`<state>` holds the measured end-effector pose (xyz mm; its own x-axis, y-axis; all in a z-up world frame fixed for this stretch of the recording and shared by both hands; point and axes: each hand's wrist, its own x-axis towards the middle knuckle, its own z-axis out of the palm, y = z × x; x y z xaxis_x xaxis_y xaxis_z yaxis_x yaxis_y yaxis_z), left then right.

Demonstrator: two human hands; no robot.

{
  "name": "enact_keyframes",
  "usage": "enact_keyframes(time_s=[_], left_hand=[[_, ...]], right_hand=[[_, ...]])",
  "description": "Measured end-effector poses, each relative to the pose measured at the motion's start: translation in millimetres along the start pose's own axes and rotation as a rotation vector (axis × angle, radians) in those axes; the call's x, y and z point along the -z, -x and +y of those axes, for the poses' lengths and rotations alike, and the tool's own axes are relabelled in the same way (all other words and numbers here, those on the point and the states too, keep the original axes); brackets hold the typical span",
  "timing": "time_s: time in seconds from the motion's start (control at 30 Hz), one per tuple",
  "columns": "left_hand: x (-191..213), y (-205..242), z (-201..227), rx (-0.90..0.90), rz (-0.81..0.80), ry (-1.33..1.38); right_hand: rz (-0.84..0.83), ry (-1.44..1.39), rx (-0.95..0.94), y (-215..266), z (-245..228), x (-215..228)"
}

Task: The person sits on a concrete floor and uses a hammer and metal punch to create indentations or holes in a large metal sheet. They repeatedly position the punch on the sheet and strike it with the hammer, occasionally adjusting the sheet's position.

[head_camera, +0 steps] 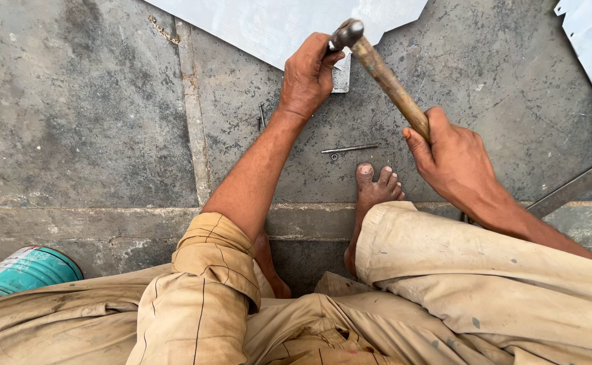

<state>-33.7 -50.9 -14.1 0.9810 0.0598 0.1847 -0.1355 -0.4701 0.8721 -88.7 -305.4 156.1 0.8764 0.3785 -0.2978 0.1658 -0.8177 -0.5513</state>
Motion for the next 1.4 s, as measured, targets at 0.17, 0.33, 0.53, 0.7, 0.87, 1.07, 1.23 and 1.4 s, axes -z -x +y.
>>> enact_keyframes(time_s=[0.17, 0.33, 0.53, 0.7, 0.87, 1.07, 1.23, 1.4], left_hand=[[0.9, 4.3, 0.1, -0.008, 0.023, 0.001], [2.1, 1.0, 6.8, 0.039, 0.007, 0.008], [-2.4, 8.2, 0.4, -0.016, 0.035, -0.02], [-1.8, 2.3, -3.0, 0.229, -0.002, 0.104], [6.7, -4.4, -24.8, 0.365, 0.026, 0.701], [6.2, -2.4, -36.3, 0.337, -0.009, 0.699], [1.5, -0.4, -37.4, 0.23, -0.018, 0.615], [1.3, 3.2, -23.5, 0.138, -0.048, 0.347]], right_hand=[[0.179, -0.217, 0.035, 10.0, -13.2, 11.0], [-0.155, 0.093, -0.144, -5.5, -20.0, 14.4], [0.042, -0.086, -0.077, 3.5, -17.4, 8.5], [-0.139, -0.037, -0.299, -7.4, 1.0, 0.3], [-0.094, -0.3, -0.47, 6.7, 16.7, -14.5], [-0.115, -0.475, -0.615, 15.1, 18.2, -16.2], [-0.128, -0.426, -0.599, 12.9, 22.9, -15.0], [-0.017, -0.232, -0.378, 17.0, 18.8, -3.4]])
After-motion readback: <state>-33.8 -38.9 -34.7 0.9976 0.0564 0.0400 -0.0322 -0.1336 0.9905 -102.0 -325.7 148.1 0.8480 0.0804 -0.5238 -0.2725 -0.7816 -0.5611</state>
